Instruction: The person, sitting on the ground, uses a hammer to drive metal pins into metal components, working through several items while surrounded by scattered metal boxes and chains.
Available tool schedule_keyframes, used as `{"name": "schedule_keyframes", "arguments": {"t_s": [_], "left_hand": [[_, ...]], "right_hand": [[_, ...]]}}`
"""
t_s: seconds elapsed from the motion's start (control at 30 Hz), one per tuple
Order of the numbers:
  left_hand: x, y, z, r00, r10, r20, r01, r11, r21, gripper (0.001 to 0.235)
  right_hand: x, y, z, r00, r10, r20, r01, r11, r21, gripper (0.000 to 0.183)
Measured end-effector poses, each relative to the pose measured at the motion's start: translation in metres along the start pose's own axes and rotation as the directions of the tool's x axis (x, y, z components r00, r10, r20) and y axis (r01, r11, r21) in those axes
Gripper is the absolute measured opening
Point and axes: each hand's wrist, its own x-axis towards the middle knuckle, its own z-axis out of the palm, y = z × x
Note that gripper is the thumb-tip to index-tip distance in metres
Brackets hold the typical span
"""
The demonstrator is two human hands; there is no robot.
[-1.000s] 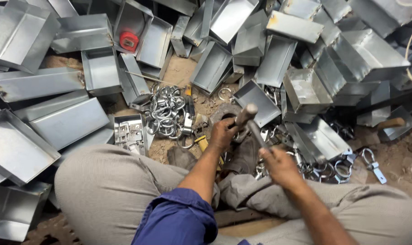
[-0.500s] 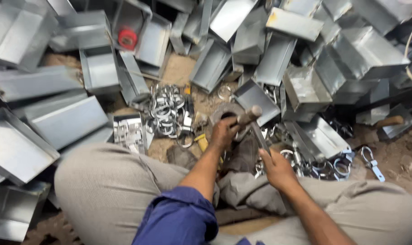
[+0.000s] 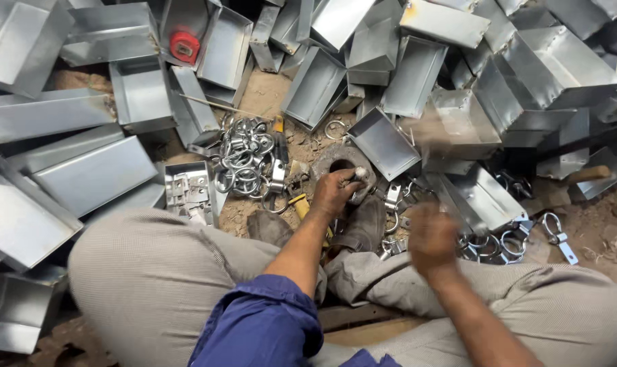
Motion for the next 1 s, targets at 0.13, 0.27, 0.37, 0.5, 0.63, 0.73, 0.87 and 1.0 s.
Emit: {"name": "schedule_keyframes", "arguments": {"t_s": [0.13, 0.27, 0.37, 0.5, 0.63, 0.73, 0.87, 1.0], "left_hand": [[-0.003, -0.005, -0.005, 0.982, 0.182, -0.060, -0.180, 0.983, 0.037, 0.037], [-0.003, -0.009, 0.003, 0.999, 0.044, 0.025, -0.042, 0.995, -0.095, 0.035], [0.000, -0.016, 0.003, 0.989, 0.149, -0.025, -0.151, 0.984, -0.096, 0.032], [-0.005, -0.024, 0.004, 0.989, 0.139, -0.056, -0.142, 0.989, -0.045, 0.036], [-0.002, -0.016, 0.002, 0.987, 0.156, -0.028, -0.157, 0.987, -0.022, 0.034], [0.002, -0.017, 0.005, 0.999, -0.037, 0.020, 0.038, 0.999, -0.031, 0.038], [-0.008, -0.035, 0.018, 0.995, 0.096, -0.036, -0.096, 0.995, 0.001, 0.033], [-0.003, -0.026, 0.009, 0.984, 0.175, -0.039, -0.176, 0.984, -0.015, 0.034]], "right_hand": [[-0.018, -0.018, 0.039, 0.442, 0.310, 0.842, -0.878, 0.345, 0.333, 0.045], [-0.012, -0.013, 0.005, 0.350, 0.353, 0.868, -0.928, 0.257, 0.270, 0.050], [0.012, -0.006, -0.034, 0.409, 0.404, 0.819, -0.913, 0.162, 0.375, 0.047], [0.022, 0.002, -0.047, 0.631, 0.561, 0.536, -0.565, -0.142, 0.813, 0.041], [0.005, -0.021, -0.002, 0.591, 0.438, 0.677, -0.803, 0.401, 0.442, 0.051], [-0.012, -0.028, 0.010, 0.472, 0.334, 0.816, -0.863, 0.362, 0.351, 0.055], [-0.023, -0.033, 0.007, 0.458, 0.404, 0.792, -0.887, 0.272, 0.374, 0.052], [-0.022, -0.031, 0.003, 0.427, 0.423, 0.800, -0.897, 0.310, 0.315, 0.055]]}}
